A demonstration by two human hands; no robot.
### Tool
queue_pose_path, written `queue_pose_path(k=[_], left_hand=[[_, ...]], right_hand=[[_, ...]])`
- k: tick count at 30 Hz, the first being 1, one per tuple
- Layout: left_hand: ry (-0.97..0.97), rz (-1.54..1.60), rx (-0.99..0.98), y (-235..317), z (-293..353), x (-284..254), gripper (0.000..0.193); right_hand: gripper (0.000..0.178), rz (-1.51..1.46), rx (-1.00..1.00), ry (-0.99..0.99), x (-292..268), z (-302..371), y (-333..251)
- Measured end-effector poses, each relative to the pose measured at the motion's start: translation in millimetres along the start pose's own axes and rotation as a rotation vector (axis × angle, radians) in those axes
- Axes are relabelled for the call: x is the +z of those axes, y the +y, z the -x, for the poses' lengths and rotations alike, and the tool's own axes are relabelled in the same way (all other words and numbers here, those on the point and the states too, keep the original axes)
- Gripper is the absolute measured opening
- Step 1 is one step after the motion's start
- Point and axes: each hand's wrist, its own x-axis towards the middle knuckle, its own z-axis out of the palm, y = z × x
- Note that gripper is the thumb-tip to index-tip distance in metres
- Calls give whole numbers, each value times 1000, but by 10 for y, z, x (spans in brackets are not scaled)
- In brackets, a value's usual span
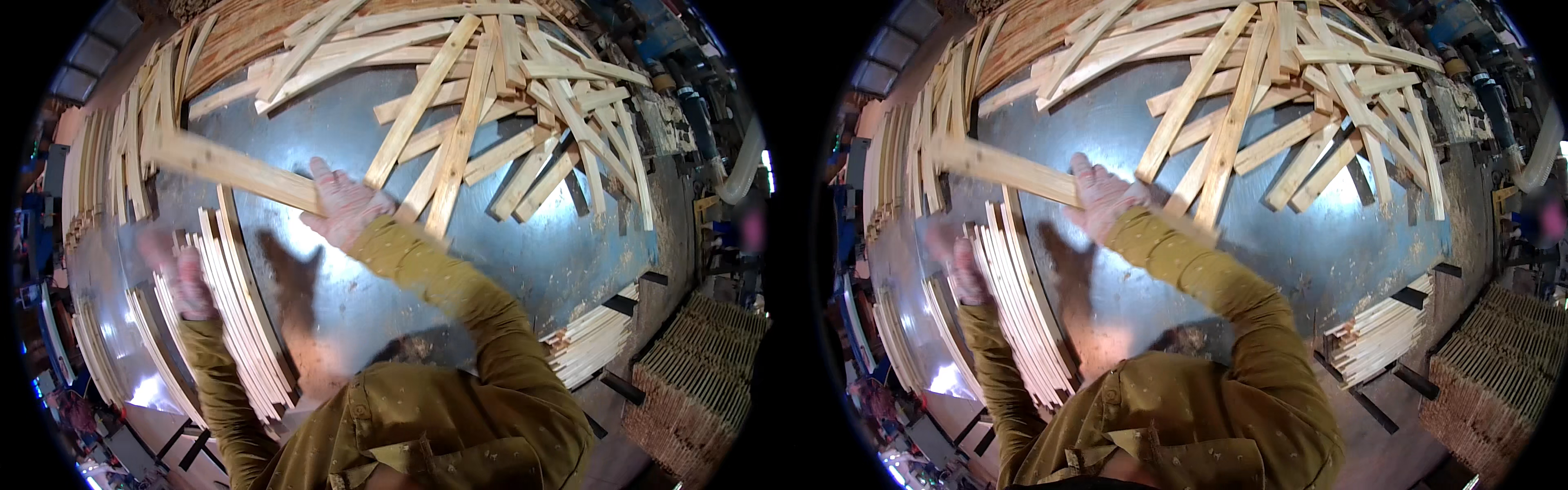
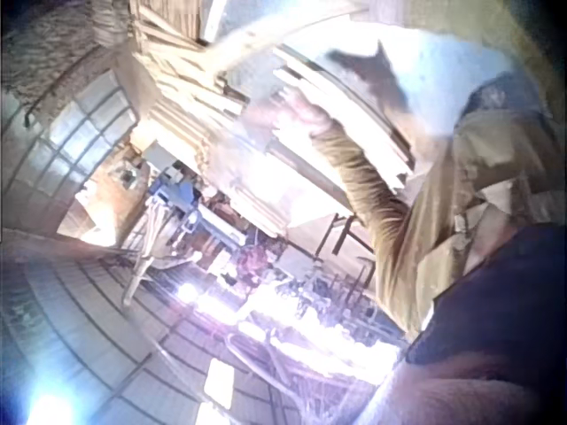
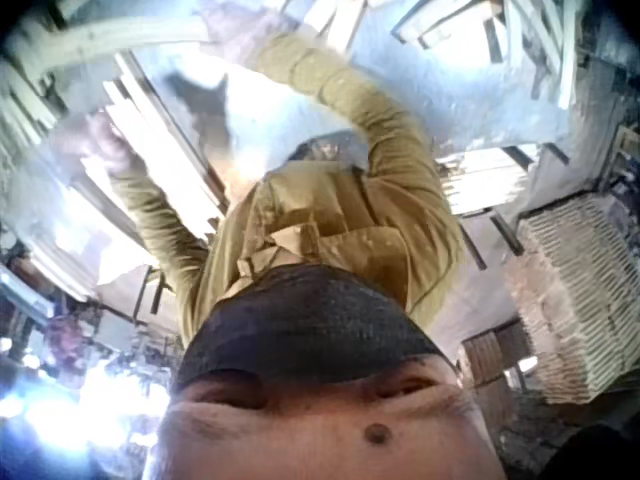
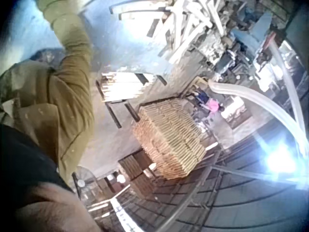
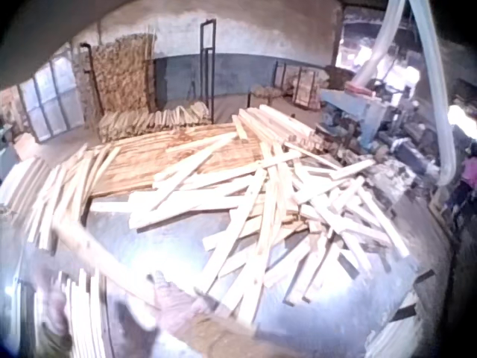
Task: The person sorts thin wooden strips on a metal table, picking them up individually or in small groups and arranging them into neat stacks. The person repeatedly moves wood from a scattered pile to an organized stack, occasionally adjusting the alignment of the pieces.
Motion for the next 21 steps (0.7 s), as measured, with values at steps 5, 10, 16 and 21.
queue_pose_path(k=[5, 10, 16, 21], left_hand=[[-148, 1451, -1077, 958, 1096, 796, 54], [-529, 1282, -1281, 1164, 1222, 899, 52], [-483, 819, -1201, 894, 1274, 629, 47], [-376, 459, -1251, 748, 1173, -94, 73]], right_hand=[[82, 10, -378, 542, 591, 214, 191], [113, 444, 539, 636, 105, -200, 1671], [61, -627, 58, 873, 612, 21, 1750], [55, -909, 50, 277, 1841, 784, 548]])
